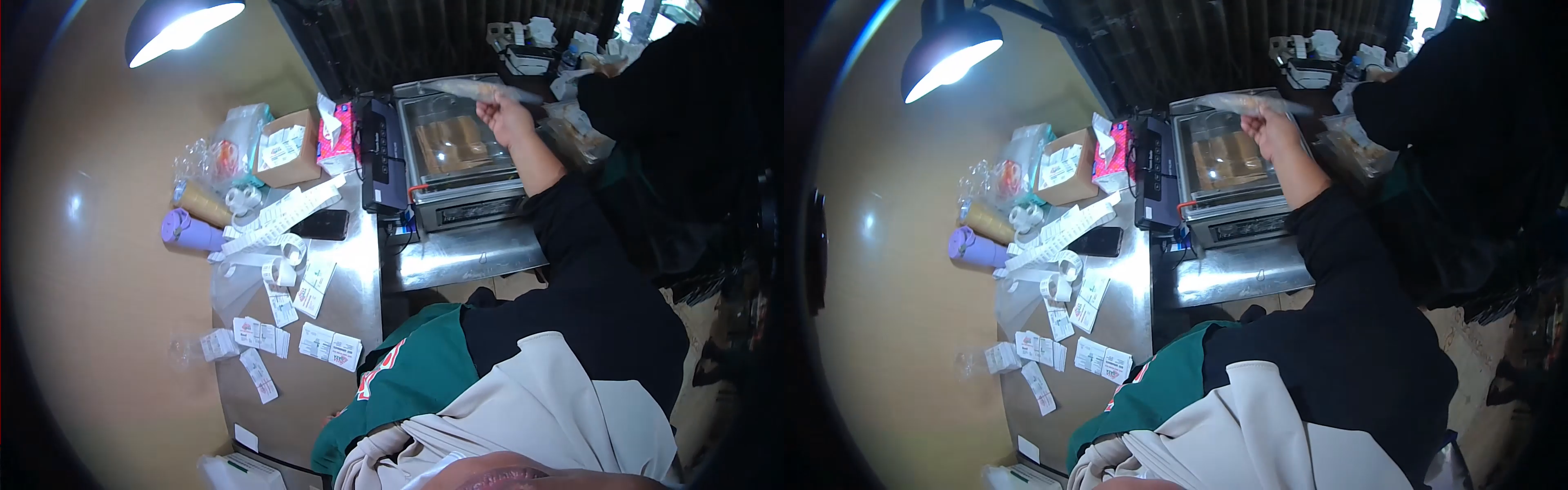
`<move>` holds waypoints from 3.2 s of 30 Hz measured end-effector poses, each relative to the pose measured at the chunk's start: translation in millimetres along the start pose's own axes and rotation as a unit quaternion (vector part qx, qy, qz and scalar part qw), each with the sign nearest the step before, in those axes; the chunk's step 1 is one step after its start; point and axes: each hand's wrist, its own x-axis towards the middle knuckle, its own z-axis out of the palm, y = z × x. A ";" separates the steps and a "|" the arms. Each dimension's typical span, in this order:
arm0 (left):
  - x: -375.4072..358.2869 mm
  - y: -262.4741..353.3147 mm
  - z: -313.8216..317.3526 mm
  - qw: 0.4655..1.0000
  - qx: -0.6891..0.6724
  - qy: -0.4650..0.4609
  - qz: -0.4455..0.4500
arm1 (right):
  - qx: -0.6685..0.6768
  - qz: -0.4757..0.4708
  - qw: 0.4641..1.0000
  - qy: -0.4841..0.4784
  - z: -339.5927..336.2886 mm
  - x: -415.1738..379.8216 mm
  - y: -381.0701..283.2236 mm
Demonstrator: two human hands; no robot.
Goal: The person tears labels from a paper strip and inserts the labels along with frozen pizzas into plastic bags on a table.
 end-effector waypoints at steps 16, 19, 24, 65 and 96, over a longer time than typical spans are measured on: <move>-28.4 -22.4 -18.1 0.995 0.002 -0.076 -0.064 | -0.184 0.164 0.952 0.179 -37.1 -9.8 88.7; -26.2 -19.2 -8.1 0.999 -0.011 0.003 -0.034 | -0.206 0.089 0.946 0.232 -25.5 -34.8 96.5; -16.7 -6.9 -22.6 0.998 -0.018 0.049 0.028 | -0.316 -0.180 0.931 -0.046 -12.4 -98.3 180.9; -12.8 -6.9 -46.2 0.989 -0.110 0.062 -0.071 | -0.663 -0.117 0.323 -0.665 114.6 -350.0 339.5; -6.5 -2.2 -49.0 0.991 -0.073 0.026 -0.113 | -0.662 -0.239 0.349 -0.619 293.0 -297.2 426.9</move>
